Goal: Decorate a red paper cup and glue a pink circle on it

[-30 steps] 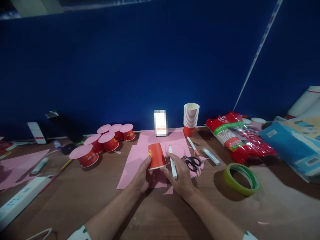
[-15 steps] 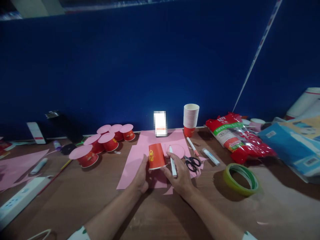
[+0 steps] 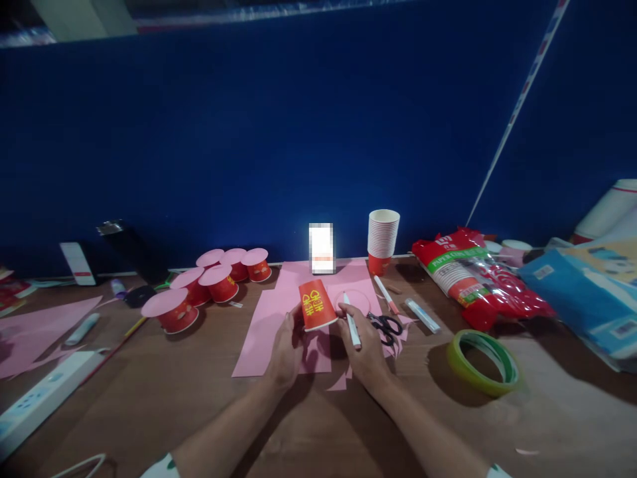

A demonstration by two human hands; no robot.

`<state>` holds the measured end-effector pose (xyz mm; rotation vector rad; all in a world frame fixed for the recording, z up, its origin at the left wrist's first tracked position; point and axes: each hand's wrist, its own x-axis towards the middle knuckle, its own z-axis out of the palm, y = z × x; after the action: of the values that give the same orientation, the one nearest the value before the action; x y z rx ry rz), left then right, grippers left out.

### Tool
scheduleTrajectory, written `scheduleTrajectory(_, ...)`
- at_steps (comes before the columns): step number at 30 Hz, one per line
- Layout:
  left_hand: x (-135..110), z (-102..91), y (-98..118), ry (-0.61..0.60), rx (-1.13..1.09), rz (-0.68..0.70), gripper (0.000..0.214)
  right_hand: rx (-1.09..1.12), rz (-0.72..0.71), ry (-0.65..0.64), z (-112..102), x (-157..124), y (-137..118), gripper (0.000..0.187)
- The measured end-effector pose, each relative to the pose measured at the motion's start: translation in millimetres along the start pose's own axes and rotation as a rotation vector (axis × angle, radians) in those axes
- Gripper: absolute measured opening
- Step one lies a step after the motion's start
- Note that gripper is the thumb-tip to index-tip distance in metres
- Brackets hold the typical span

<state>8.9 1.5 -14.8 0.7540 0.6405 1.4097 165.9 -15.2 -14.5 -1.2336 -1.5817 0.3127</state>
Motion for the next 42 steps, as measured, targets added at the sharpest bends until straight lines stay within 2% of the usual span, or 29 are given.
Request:
scheduleTrajectory(8,-9.3,2.9,8.2,-0.028,0.189,0.17,0.046,-0.005,0.069,0.014,2.1,1.1,3.8,0.029)
scheduleTrajectory(20,-8.4,10.7,12.3,0.084,0.1,0.056,0.051,-0.009,0.015,-0.002,0.1,-0.6,-0.5,0.027)
scheduleTrajectory(26,-4.3,3.6,4.8,0.021,0.23,0.056,0.051,-0.054,-0.148,-0.006,-1.7,-4.6,-8.3,0.025)
scheduleTrajectory(30,-2.6,0.8,0.3,0.003,0.232,0.046,0.049,-0.069,-0.186,0.014,-0.5,-5.3,-10.0,0.024)
scheduleTrajectory(36,-2.8,1.6,-3.4,-0.06,0.001,-0.041,0.038,-0.008,-0.279,-0.01,0.3,-6.6,-10.1,0.029)
scheduleTrajectory(40,-0.9,1.4,-0.4,0.003,-0.165,-0.282,0.044,-0.011,-0.371,-0.057,1.5,-10.9,-6.9,0.037)
scheduleTrajectory(42,1.1,0.4,0.6,0.041,-0.19,-0.359,0.048,-0.029,-0.401,-0.057,1.8,-12.3,-5.3,0.039)
